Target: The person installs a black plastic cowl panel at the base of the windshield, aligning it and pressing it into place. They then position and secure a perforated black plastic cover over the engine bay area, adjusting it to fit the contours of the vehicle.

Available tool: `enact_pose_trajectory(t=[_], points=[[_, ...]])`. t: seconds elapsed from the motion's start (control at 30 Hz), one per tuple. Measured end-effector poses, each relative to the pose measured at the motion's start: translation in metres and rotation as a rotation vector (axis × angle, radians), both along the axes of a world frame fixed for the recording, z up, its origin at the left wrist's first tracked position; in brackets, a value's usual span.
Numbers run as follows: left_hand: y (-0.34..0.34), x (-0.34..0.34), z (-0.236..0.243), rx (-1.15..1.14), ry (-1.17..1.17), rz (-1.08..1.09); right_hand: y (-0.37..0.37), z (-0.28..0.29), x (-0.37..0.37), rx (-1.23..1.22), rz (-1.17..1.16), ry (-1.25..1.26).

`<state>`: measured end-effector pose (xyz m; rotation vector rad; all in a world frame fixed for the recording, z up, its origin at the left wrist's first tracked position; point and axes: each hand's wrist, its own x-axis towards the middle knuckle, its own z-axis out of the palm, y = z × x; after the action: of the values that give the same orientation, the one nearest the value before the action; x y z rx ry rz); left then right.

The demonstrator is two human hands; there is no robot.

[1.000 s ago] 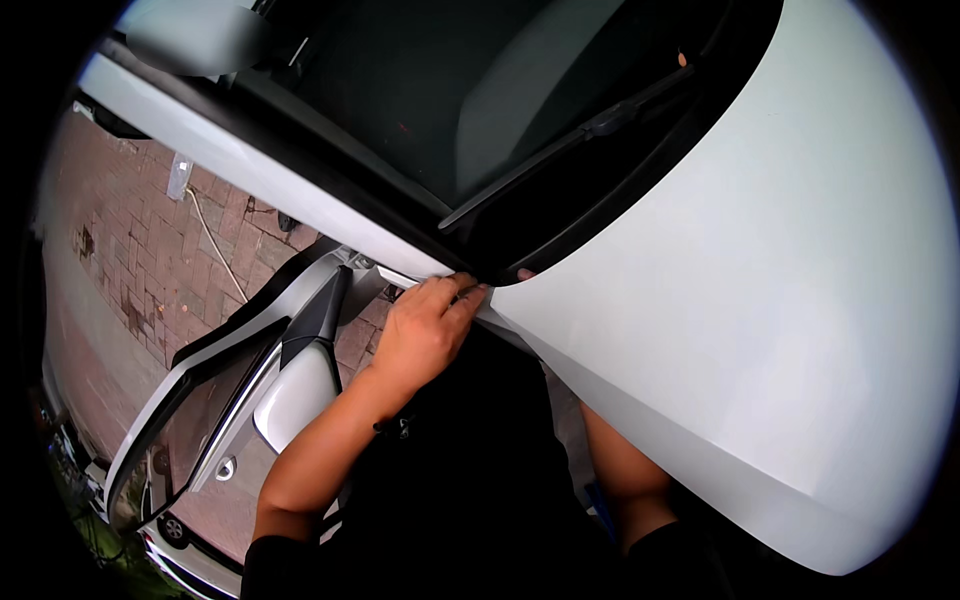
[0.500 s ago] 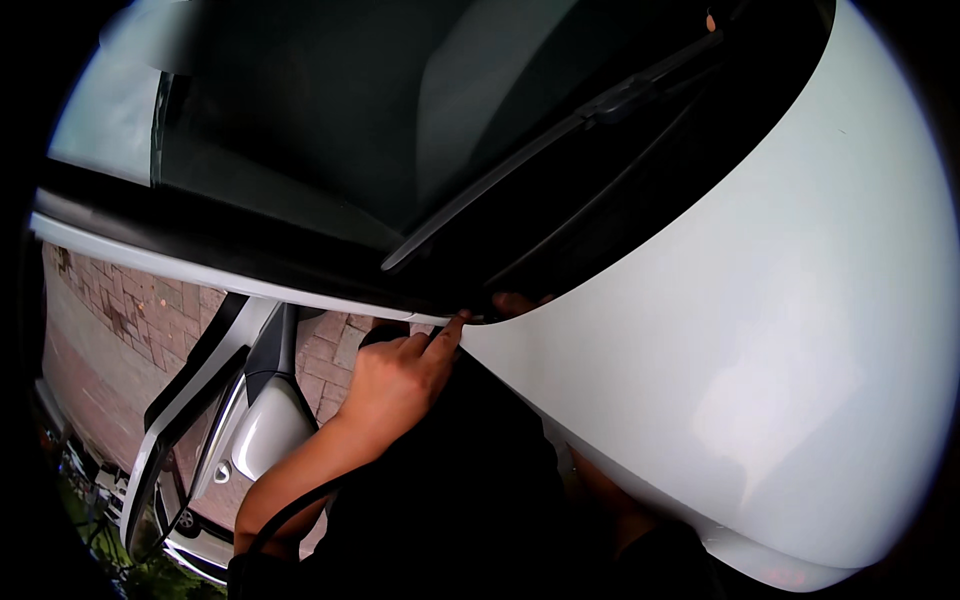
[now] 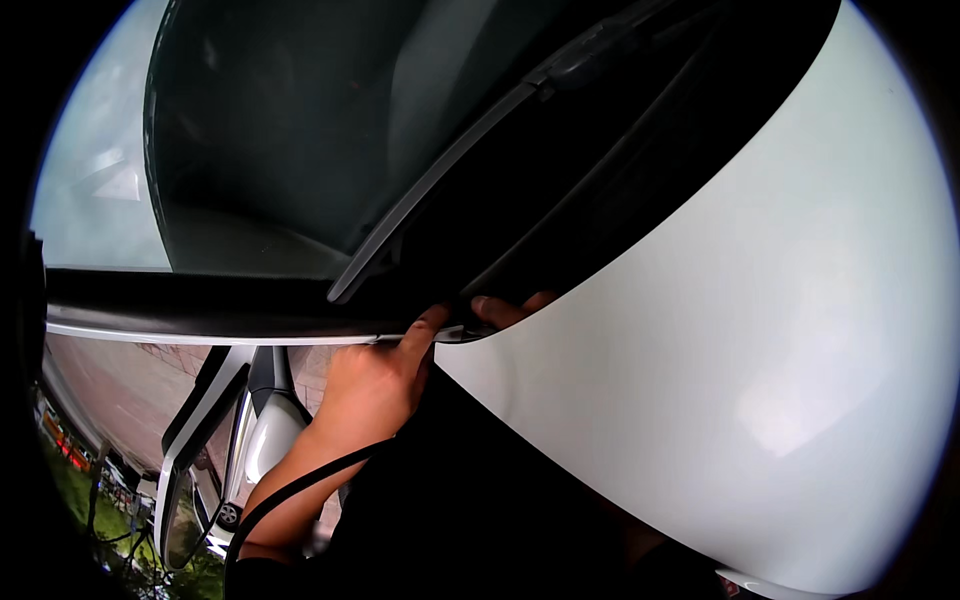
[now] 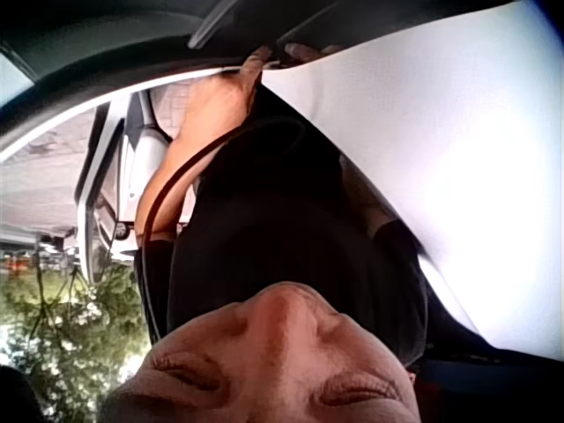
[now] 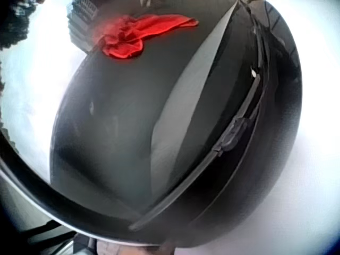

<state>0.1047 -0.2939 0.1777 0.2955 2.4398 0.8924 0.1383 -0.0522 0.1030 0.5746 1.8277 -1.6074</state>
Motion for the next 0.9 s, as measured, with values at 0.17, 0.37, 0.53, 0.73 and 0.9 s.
enact_pose_trajectory(t=[0.17,0.37,0.53,0.73,0.9], points=[[0.003,-0.005,-0.002,0.012,0.021,0.006,-0.002,-0.002,-0.004,-0.014,0.015,-0.012],[0.004,-0.008,0.002,0.048,-0.026,0.052,-0.003,0.006,-0.003,-0.029,0.028,-0.042],[0.005,-0.015,0.005,0.011,0.049,0.005,-0.005,0.011,-0.003,0.011,0.069,-0.048],[0.004,-0.009,0.003,0.030,-0.052,0.022,-0.008,0.025,-0.026,0.477,0.524,0.936],[0.007,-0.009,0.006,-0.067,-0.053,-0.040,-0.007,0.031,-0.037,0.643,0.763,1.149]])
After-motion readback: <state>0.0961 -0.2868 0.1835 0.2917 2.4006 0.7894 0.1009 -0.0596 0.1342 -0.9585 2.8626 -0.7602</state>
